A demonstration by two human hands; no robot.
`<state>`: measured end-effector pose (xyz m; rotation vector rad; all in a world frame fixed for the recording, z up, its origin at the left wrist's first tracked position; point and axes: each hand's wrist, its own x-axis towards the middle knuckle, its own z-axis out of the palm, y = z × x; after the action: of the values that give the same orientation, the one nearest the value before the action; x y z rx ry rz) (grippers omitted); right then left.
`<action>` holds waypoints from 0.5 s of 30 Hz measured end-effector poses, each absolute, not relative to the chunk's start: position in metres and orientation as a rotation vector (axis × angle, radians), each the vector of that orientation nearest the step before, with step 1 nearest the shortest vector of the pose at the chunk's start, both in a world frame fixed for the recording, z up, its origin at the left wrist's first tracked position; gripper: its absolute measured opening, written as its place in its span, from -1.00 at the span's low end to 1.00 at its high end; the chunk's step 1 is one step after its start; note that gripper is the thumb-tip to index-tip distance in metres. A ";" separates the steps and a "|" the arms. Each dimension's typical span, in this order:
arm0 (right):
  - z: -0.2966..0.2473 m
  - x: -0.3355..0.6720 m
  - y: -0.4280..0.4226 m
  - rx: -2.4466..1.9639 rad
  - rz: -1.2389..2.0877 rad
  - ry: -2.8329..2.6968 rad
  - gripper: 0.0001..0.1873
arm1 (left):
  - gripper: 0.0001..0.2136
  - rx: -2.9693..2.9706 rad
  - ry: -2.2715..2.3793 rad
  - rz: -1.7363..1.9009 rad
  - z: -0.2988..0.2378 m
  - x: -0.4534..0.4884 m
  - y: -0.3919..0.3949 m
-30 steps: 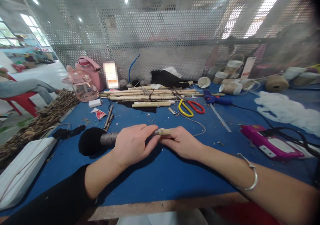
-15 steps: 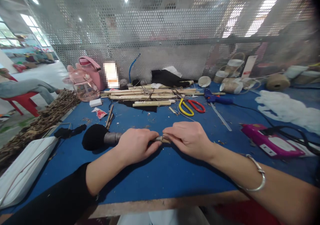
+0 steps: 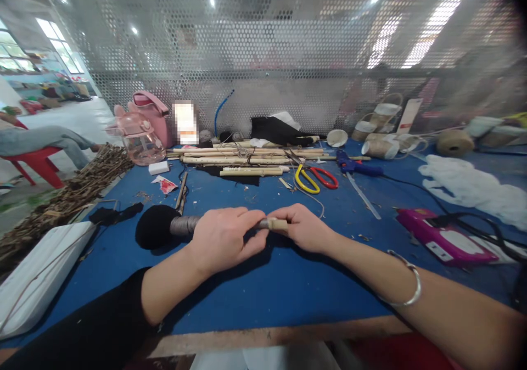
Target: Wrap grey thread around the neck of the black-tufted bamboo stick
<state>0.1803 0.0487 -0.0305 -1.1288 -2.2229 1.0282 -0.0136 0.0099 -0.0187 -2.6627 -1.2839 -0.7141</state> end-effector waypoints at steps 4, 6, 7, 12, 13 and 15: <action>-0.028 0.178 0.039 -0.948 0.643 -2.510 -0.73 | -0.70 -2.534 -1.312 -0.797 -0.017 -0.017 0.015; -0.025 0.177 0.031 -0.825 0.401 -2.627 -0.74 | -0.70 -2.538 -1.316 -0.730 -0.018 -0.017 0.016; -0.024 0.177 0.028 -0.771 0.298 -2.649 -0.73 | -0.70 -2.547 -1.318 -0.694 -0.019 -0.017 0.017; -0.019 0.183 0.020 -0.628 -0.083 -2.568 -0.75 | -0.71 -2.629 -1.381 -0.540 -0.020 -0.015 0.017; -0.018 0.185 0.021 -0.621 -0.144 -2.535 -0.76 | -0.72 -2.666 -1.383 -0.500 -0.020 -0.015 0.017; -0.017 0.188 0.023 -0.641 -0.225 -2.458 -0.77 | -0.73 -2.734 -1.373 -0.421 -0.019 -0.014 0.017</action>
<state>0.1880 0.0227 -0.0166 -0.6406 -2.4580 -0.2248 -0.0138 0.0166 -0.0189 -2.7335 -1.3729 -0.4207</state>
